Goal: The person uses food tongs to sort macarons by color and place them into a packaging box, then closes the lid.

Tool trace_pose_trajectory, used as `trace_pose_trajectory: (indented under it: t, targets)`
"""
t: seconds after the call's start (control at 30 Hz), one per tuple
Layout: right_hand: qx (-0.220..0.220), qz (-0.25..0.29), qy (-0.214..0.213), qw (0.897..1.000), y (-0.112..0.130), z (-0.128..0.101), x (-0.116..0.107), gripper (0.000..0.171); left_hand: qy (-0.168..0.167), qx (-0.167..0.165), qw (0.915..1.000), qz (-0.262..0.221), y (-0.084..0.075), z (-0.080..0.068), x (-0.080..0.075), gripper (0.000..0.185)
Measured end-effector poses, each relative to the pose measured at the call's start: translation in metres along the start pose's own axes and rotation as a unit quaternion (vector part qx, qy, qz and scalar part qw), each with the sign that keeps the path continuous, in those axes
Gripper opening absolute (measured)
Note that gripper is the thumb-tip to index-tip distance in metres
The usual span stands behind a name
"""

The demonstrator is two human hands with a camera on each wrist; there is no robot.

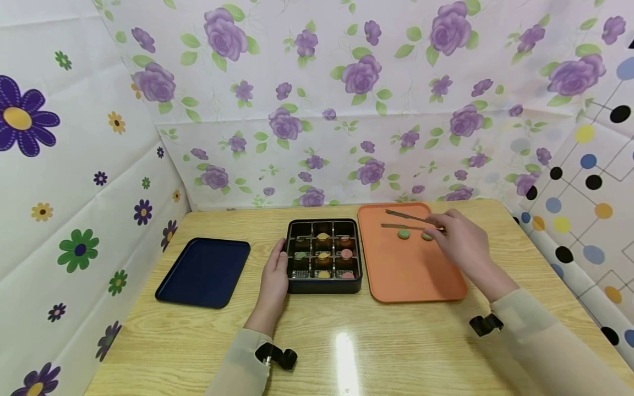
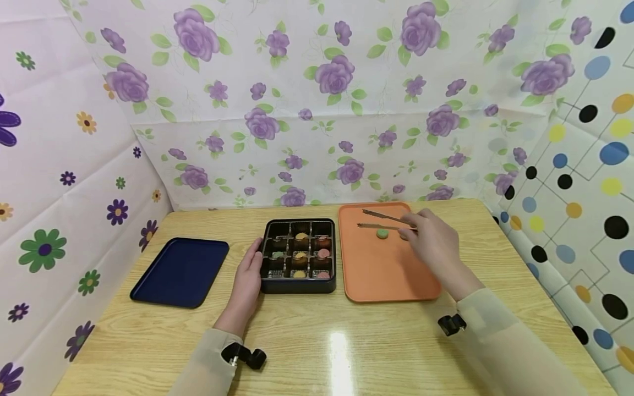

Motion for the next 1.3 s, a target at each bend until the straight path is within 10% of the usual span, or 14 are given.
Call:
trace_pose_trajectory:
  t: [1.3]
  targets:
    - [0.014, -0.017, 0.011, 1.000, -0.056, -0.014, 0.029, 0.028, -0.002, -0.001, 1.0000, 0.005, -0.001, -0.002, 0.001, 0.056]
Point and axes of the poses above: each hand's wrist, its own z-axis towards the middle knuckle, its own x-axis out of the palm, y = z × x, the point moved 1 cm from there along z, towards the middle knuckle, and after that the axes turned 1 degree about -x, right-handed, at the moved point
